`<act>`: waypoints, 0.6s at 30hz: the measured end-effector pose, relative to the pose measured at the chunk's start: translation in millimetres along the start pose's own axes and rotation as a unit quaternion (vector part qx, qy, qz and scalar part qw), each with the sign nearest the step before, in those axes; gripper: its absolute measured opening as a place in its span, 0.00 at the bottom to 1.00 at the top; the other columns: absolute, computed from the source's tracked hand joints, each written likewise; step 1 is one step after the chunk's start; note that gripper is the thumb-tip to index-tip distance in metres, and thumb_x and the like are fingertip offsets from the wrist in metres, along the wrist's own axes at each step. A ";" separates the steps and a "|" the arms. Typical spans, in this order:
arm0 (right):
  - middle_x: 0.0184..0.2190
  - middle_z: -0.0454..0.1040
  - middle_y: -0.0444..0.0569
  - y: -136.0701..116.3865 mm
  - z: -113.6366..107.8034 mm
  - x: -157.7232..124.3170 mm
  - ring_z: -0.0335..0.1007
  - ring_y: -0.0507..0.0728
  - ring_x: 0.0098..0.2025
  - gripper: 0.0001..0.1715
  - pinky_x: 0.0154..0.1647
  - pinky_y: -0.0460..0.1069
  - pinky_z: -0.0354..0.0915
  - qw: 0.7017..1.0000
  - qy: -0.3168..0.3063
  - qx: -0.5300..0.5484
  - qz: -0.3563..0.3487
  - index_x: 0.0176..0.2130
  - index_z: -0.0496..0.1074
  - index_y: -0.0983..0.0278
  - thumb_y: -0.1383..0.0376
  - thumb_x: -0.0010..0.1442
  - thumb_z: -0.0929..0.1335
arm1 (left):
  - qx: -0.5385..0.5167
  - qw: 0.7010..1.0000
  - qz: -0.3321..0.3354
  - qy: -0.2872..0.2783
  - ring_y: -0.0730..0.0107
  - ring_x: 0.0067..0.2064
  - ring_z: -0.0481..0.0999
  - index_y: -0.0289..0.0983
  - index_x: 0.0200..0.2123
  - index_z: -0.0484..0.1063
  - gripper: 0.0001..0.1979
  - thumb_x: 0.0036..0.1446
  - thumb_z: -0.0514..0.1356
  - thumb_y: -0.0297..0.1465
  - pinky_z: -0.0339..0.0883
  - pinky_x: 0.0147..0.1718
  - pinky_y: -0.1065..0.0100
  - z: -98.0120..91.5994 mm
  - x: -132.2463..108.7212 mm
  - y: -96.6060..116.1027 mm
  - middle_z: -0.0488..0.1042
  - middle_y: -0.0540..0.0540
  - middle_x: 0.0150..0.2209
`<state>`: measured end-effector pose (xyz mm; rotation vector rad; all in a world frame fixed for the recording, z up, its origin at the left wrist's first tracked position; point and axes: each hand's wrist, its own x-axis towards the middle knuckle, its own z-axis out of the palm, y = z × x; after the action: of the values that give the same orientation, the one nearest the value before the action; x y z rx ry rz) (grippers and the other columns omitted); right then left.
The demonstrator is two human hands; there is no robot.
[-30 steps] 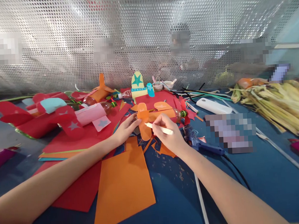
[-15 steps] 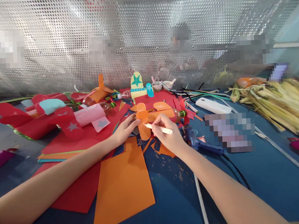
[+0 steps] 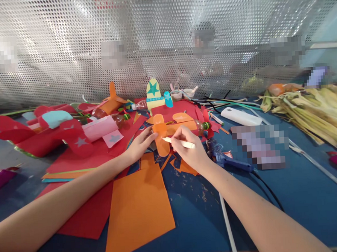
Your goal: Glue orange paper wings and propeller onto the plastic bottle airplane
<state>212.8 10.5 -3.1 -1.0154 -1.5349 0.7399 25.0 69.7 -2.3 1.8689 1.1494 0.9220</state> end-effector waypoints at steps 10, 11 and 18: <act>0.19 0.68 0.38 -5.1 -0.2 -0.3 0.65 0.49 0.21 0.10 0.24 0.45 0.60 1.000 -0.006 -0.011 -0.004 0.29 0.58 0.60 0.63 0.59 0.65 | 0.001 1.000 -0.001 -0.002 0.57 0.55 0.69 0.37 0.56 0.66 0.28 0.57 0.53 0.47 0.62 0.55 0.63 0.1 0.0 -0.3 0.74 0.46 0.52; 0.19 0.68 0.39 -6.1 -0.3 -0.4 0.64 0.49 0.21 0.10 0.23 0.45 0.59 1.000 -0.009 -0.014 -0.005 0.29 0.58 0.60 0.63 0.59 0.65 | 0.002 1.000 -0.001 -0.002 0.57 0.55 0.69 0.37 0.56 0.66 0.29 0.56 0.53 0.47 0.63 0.55 0.63 0.1 0.0 -0.3 0.74 0.46 0.51; 0.19 0.68 0.39 -7.9 -0.8 0.0 0.63 0.49 0.21 0.10 0.23 0.45 0.58 0.999 -0.011 -0.032 -0.017 0.28 0.60 0.60 0.62 0.59 0.65 | 0.004 1.000 0.007 -0.005 0.58 0.55 0.69 0.37 0.55 0.66 0.28 0.57 0.52 0.48 0.62 0.55 0.63 -0.2 -0.2 1.2 0.73 0.46 0.52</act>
<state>211.9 7.0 4.0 -1.0292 -1.5989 0.6840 25.2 69.2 -1.2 1.8880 1.1356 0.9157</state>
